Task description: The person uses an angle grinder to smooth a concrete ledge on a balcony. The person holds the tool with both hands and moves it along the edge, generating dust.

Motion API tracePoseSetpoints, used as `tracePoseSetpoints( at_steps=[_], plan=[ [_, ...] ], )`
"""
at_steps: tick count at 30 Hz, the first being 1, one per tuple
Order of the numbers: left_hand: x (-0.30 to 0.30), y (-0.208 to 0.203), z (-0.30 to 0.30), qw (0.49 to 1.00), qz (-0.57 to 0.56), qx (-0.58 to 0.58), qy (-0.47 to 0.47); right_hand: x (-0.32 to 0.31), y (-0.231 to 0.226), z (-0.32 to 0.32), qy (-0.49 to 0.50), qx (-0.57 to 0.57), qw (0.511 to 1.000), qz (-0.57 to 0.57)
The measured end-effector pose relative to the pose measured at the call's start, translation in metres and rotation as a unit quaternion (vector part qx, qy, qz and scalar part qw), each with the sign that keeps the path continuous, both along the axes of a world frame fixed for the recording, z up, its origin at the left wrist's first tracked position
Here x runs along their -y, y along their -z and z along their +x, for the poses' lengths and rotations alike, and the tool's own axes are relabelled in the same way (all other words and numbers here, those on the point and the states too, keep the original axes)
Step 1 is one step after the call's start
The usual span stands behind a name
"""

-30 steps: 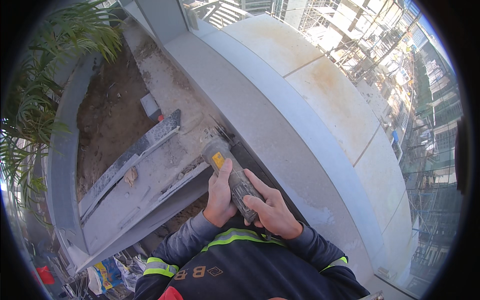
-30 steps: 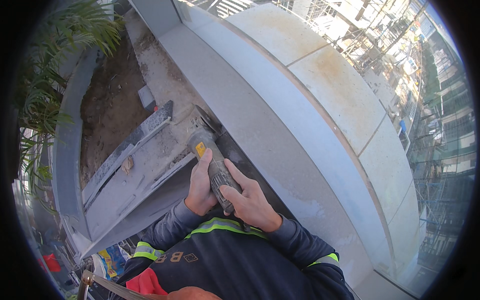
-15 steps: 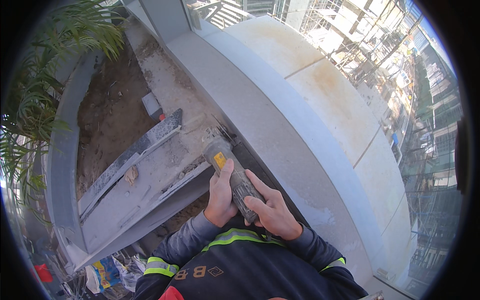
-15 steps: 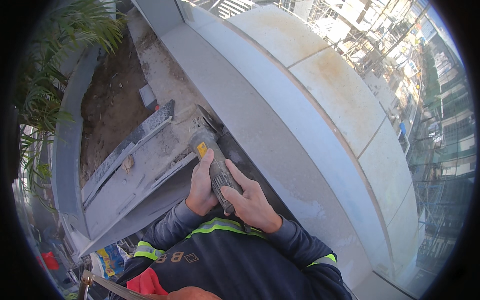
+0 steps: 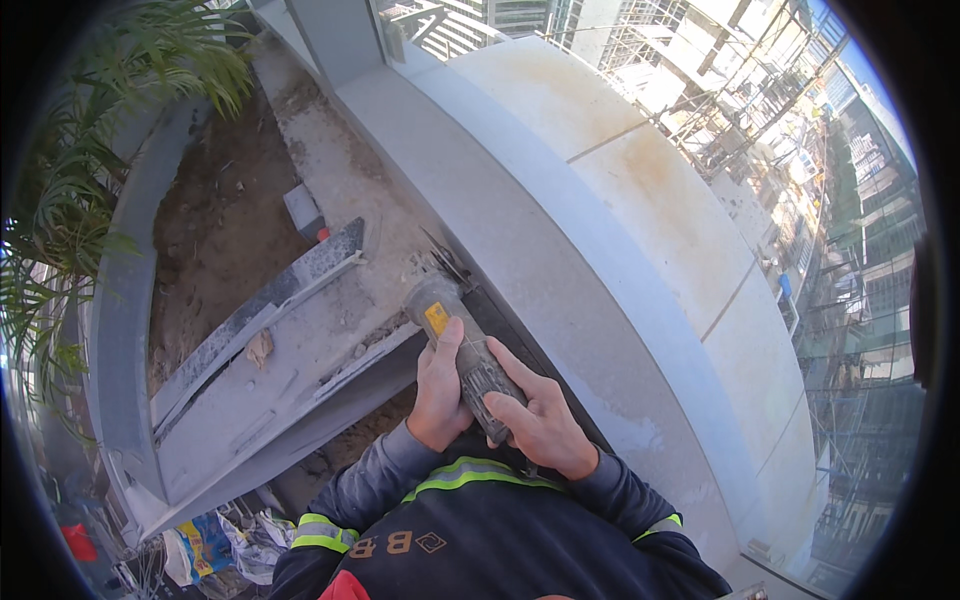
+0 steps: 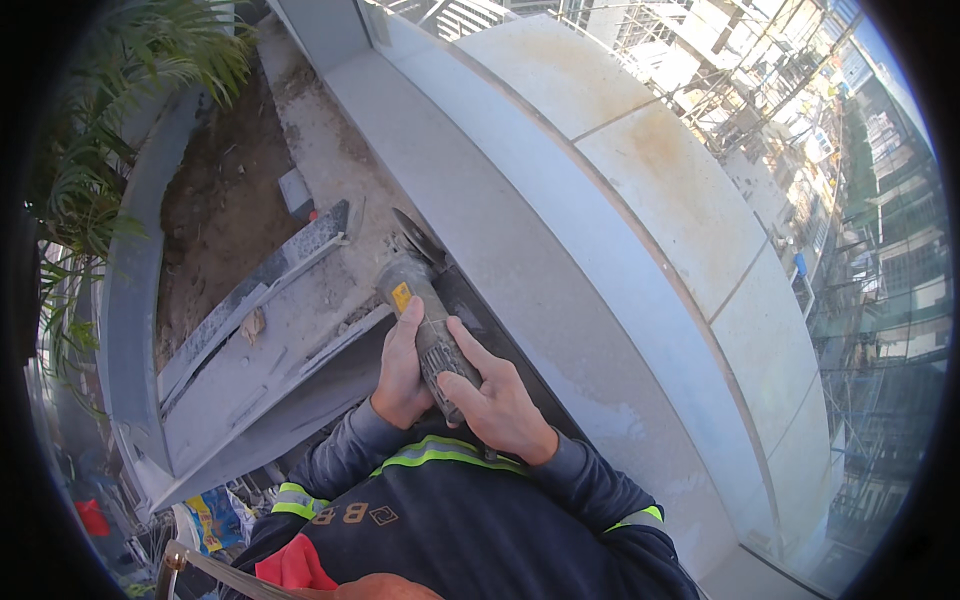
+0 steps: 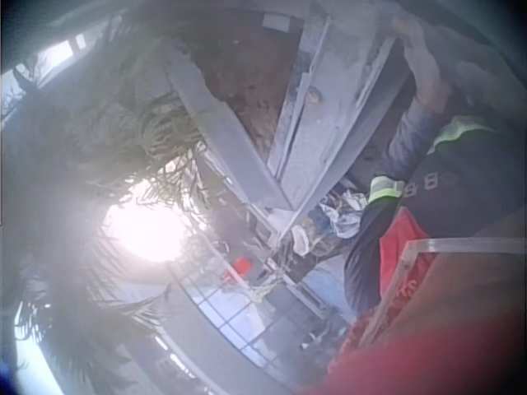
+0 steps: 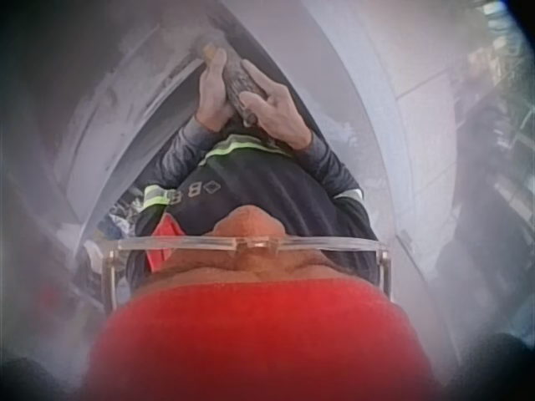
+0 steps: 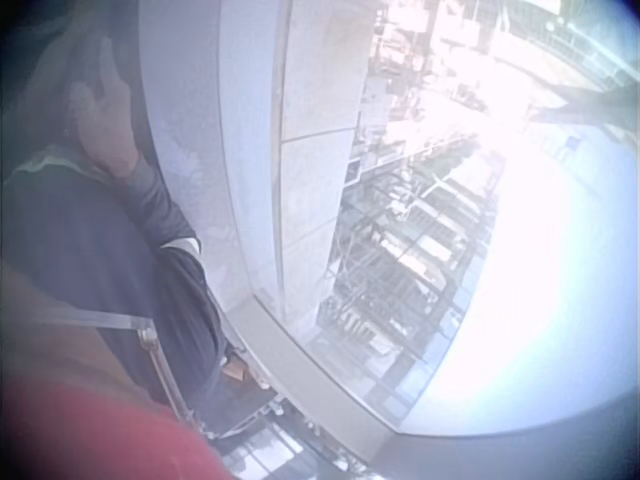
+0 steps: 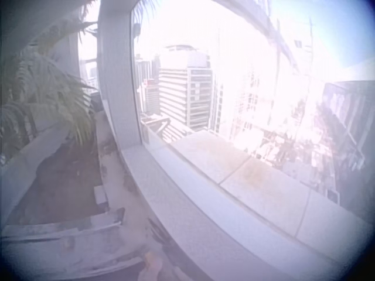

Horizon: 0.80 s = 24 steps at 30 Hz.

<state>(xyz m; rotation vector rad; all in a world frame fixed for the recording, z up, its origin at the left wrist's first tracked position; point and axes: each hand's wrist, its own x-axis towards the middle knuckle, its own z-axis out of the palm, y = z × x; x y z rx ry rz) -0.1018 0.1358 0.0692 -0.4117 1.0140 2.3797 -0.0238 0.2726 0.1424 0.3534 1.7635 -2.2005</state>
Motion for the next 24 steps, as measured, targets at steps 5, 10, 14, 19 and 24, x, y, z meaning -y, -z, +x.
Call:
tracePoseSetpoints(
  at_steps=[5,10,14,19,24],
  plan=[
    [-0.003,0.0,0.002,1.0,-0.005,0.008,-0.004,-0.001,0.002,0.002,0.0,0.006,1.0,-0.004],
    [-0.002,0.003,0.003,1.0,-0.003,0.006,-0.003,-0.003,-0.004,0.001,-0.01,0.016,1.0,-0.009],
    [-0.004,-0.006,0.005,1.0,-0.011,0.007,-0.011,-0.003,-0.005,0.001,-0.013,0.016,1.0,-0.004],
    [-0.005,-0.006,0.005,1.0,-0.007,0.009,-0.012,-0.003,-0.005,0.002,-0.012,0.007,1.0,0.006],
    [-0.006,0.0,0.005,1.0,0.005,-0.001,-0.017,-0.007,-0.007,0.001,-0.016,0.022,1.0,-0.009]
  ],
)
